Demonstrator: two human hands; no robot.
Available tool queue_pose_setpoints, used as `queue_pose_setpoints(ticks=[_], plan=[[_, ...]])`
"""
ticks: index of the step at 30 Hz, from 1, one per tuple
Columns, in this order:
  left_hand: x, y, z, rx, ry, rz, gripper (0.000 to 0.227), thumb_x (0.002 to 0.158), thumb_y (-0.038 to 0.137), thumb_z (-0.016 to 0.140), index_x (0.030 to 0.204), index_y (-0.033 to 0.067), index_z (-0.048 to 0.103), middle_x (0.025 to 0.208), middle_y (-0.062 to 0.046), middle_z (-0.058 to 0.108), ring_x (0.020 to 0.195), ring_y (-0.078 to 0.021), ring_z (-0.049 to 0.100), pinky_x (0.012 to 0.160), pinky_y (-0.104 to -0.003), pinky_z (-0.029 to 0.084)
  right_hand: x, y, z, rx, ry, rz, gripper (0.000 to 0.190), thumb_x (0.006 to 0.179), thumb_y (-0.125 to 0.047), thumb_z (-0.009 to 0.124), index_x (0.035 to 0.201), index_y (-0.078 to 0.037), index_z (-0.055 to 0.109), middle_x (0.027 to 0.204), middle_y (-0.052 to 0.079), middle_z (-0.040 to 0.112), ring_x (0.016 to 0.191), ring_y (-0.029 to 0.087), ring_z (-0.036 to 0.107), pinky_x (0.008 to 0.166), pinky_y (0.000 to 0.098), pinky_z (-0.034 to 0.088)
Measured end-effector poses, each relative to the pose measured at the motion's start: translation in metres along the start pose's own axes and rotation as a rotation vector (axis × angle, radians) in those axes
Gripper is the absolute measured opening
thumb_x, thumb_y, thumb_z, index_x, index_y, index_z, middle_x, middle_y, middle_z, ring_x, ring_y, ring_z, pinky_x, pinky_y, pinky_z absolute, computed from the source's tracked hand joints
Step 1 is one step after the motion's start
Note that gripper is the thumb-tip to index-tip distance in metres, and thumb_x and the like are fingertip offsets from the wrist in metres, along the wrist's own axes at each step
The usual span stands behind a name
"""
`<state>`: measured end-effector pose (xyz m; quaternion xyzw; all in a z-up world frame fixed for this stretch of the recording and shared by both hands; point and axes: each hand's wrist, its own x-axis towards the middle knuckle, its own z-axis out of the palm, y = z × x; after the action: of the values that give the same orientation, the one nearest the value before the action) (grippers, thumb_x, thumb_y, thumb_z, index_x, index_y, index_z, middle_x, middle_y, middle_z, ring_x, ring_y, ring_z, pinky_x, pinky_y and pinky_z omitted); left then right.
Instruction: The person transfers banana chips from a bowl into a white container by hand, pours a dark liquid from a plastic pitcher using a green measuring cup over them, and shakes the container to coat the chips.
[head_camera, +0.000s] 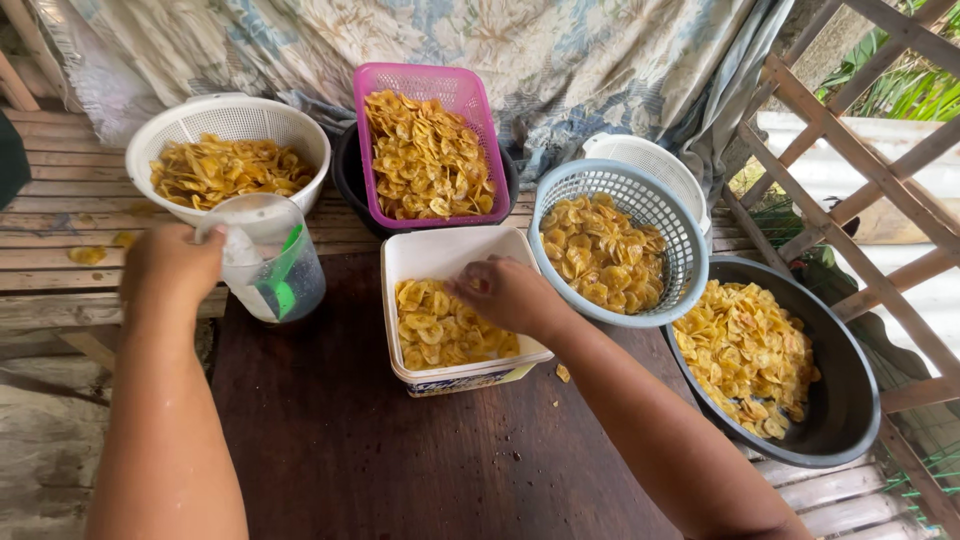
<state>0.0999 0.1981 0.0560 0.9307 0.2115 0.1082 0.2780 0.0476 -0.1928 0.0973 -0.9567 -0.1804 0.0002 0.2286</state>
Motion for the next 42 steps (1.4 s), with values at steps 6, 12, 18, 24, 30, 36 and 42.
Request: queue_pose_setpoints(ticks=[6,12,18,24,30,36,42], plan=[[0.001,0.008,0.023,0.162,0.079,0.082,0.029,0.099,0.025,0.063,0.097,-0.0001,0.077,0.099,-0.028,0.074,0.092,-0.0456,0.071,0.082,-0.052,0.056,0.022,-0.026,0.009,0.184,0.178,-0.334,0.024,0.092,-0.031,0.069,0.104,-0.011,0.076,0.091,0.010,0.070,0.077,0.025,0.070,0.071,0.0373,0.056],[-0.066,0.052,0.022,0.188,0.203,0.329,0.023,0.095,0.017,0.061,0.089,0.0008,0.077,0.100,-0.021,0.072,0.087,-0.0421,0.070,0.080,-0.050,0.056,0.068,-0.080,0.033,0.026,0.252,-0.582,0.019,0.088,-0.023,0.072,0.104,-0.014,0.078,0.104,0.007,0.075,0.087,0.030,0.071,0.074,0.0418,0.055],[-0.097,0.074,0.020,0.249,0.216,0.398,0.021,0.095,0.015,0.061,0.088,0.0028,0.076,0.100,-0.018,0.070,0.079,-0.0398,0.072,0.072,-0.048,0.058,0.098,-0.094,0.079,-0.452,-0.125,-0.345,0.012,0.086,-0.015,0.066,0.088,-0.014,0.078,0.092,0.009,0.075,0.093,0.028,0.073,0.075,0.0416,0.057],[-0.097,0.079,0.012,0.324,0.149,0.381,0.020,0.093,0.016,0.063,0.087,0.0014,0.076,0.099,-0.018,0.070,0.080,-0.0384,0.073,0.072,-0.047,0.059,0.093,-0.088,0.079,-0.505,0.004,-0.460,0.012,0.081,-0.013,0.066,0.083,-0.015,0.077,0.089,0.007,0.075,0.093,0.027,0.073,0.074,0.0410,0.057],[-0.098,0.086,0.019,0.331,0.145,0.408,0.015,0.088,0.011,0.066,0.086,-0.0010,0.075,0.101,-0.019,0.070,0.081,-0.0378,0.074,0.072,-0.046,0.060,0.087,-0.089,0.084,-0.449,0.001,-0.457,0.012,0.080,-0.013,0.067,0.084,-0.014,0.078,0.095,0.010,0.073,0.088,0.029,0.073,0.069,0.0418,0.057],[-0.097,0.086,0.019,0.350,0.146,0.417,0.016,0.086,0.014,0.068,0.085,-0.0007,0.075,0.099,-0.019,0.070,0.083,-0.0386,0.073,0.074,-0.046,0.059,0.099,-0.076,0.078,-0.061,-0.185,-0.311,0.017,0.090,-0.022,0.065,0.096,-0.014,0.079,0.090,0.011,0.075,0.086,0.031,0.070,0.075,0.0442,0.055],[-0.098,0.083,0.010,0.304,0.126,0.389,0.017,0.092,0.014,0.066,0.087,0.0010,0.076,0.098,-0.019,0.071,0.081,-0.0378,0.073,0.074,-0.047,0.059,0.103,-0.030,0.070,0.544,-0.164,-0.118,0.025,0.092,-0.025,0.073,0.105,-0.005,0.079,0.076,0.004,0.073,0.067,0.013,0.061,0.062,0.0327,0.051]])
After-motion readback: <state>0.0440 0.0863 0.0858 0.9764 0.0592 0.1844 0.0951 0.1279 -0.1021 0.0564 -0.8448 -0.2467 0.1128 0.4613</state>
